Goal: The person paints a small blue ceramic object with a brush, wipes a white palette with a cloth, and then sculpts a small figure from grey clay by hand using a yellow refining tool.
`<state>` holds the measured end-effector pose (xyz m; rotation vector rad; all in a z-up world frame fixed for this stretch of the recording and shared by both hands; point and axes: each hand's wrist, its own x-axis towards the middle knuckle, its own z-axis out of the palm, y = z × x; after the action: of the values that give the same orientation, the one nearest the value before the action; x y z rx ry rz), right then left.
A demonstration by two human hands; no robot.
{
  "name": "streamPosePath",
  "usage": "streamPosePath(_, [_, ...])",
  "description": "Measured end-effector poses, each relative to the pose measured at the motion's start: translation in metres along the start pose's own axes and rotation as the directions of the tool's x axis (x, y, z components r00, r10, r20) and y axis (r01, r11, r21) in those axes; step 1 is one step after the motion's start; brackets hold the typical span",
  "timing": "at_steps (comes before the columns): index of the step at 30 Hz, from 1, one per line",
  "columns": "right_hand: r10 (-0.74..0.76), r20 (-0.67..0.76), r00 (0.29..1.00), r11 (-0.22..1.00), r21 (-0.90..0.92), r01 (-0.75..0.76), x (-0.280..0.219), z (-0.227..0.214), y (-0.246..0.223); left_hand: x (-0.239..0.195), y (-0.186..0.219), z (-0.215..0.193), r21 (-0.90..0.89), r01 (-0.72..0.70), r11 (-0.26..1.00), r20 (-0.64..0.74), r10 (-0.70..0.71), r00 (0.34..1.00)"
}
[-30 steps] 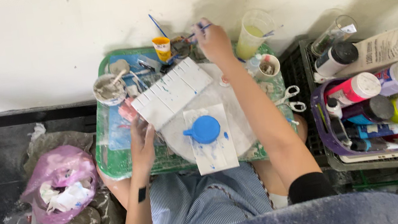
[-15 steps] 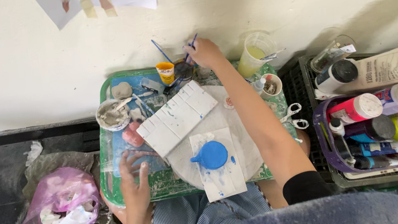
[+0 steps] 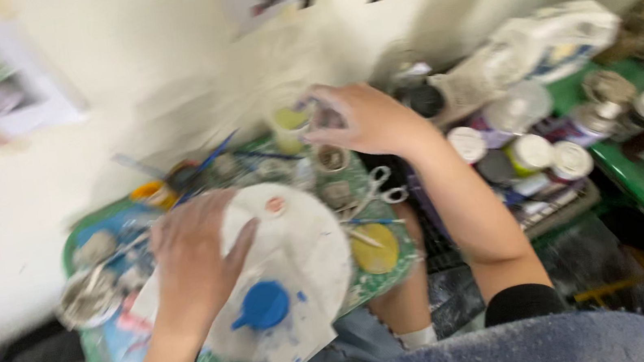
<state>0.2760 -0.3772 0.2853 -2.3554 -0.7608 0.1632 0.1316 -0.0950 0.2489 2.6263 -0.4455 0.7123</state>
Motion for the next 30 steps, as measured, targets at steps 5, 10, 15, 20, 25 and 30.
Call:
streamPosePath(5, [0.092, -0.376, 0.922, 0.993, -0.032, -0.113, -0.126, -0.104, 0.08, 0.112, 0.078, 0.1, -0.204, -0.325, 0.923, 0.232, 0.368, 0.9])
streamPosePath(10, [0.143, -0.754, 0.641, 0.838, -0.252, -0.484, -0.203, -0.158, 0.179, 0.193, 0.169, 0.194, -0.234, -0.492, 0.838, 0.095, 0.523, 0.847])
streamPosePath(15, [0.205, -0.685, 0.699, 0.924, -0.101, -0.37, -0.2, -0.178, 0.247, 0.247, 0.25, 0.259, -0.296, -0.634, 0.714, -0.068, 0.646, 0.76])
streamPosePath(20, [0.213, -0.647, 0.732, 0.902, -0.158, -0.402, -0.194, -0.174, 0.252, 0.275, 0.294, 0.313, -0.027, -0.701, 0.713, 0.001, 0.701, 0.713])
streamPosePath(25, [0.252, -0.6, 0.759, 0.815, -0.291, -0.501, -0.184, -0.157, 0.252, 0.282, 0.297, 0.35, 0.125, -0.637, 0.761, 0.143, 0.622, 0.77])
streamPosePath(30, [0.196, -0.602, 0.774, 0.905, -0.192, -0.379, -0.183, -0.153, 0.265, 0.296, 0.298, 0.39, 0.266, -0.576, 0.773, 0.273, 0.512, 0.814])
